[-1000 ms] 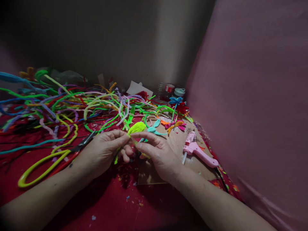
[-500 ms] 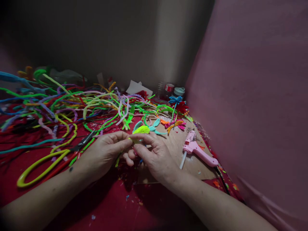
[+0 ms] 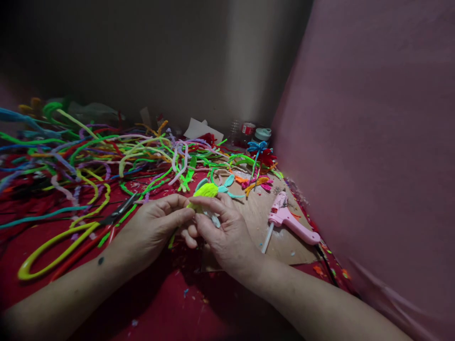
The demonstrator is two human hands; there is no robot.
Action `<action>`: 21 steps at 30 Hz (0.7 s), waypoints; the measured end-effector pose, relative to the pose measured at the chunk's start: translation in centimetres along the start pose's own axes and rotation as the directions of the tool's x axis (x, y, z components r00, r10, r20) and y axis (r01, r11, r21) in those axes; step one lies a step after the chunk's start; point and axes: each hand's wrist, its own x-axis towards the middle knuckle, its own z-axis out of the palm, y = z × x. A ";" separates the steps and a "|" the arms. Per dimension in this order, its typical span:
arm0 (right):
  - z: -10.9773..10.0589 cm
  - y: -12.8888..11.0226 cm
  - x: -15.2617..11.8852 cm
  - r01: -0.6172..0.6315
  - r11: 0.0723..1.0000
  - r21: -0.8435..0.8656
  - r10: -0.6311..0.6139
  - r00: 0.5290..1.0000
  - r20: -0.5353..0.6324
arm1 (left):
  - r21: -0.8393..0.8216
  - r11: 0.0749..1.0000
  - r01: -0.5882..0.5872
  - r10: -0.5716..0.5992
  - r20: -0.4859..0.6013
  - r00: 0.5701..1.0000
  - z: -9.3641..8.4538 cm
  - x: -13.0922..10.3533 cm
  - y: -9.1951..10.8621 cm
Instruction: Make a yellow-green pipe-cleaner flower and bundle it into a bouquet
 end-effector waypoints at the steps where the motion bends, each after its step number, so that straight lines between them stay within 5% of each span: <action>1: 0.1 -0.2 0.0 0.016 1.000 -0.026 -0.016 1.000 -0.006 | 0.019 1.000 -0.010 0.010 -0.008 1.000 0.1 -0.1 0.0; 7: 0.3 -0.6 -0.4 0.042 0.994 -0.100 -0.039 0.999 0.037 | 0.087 0.995 -0.046 0.052 -0.066 0.997 0.2 -0.5 0.0; 15: 0.2 -1.1 0.1 -0.014 0.983 0.186 0.013 1.000 0.008 | -0.032 0.999 -0.032 0.029 -0.075 0.997 0.1 -0.9 0.2; 21: -0.1 -0.3 1.1 -0.129 0.955 0.267 0.091 0.984 0.151 | -0.125 0.992 0.005 -0.003 0.015 1.000 -0.1 -1.0 0.4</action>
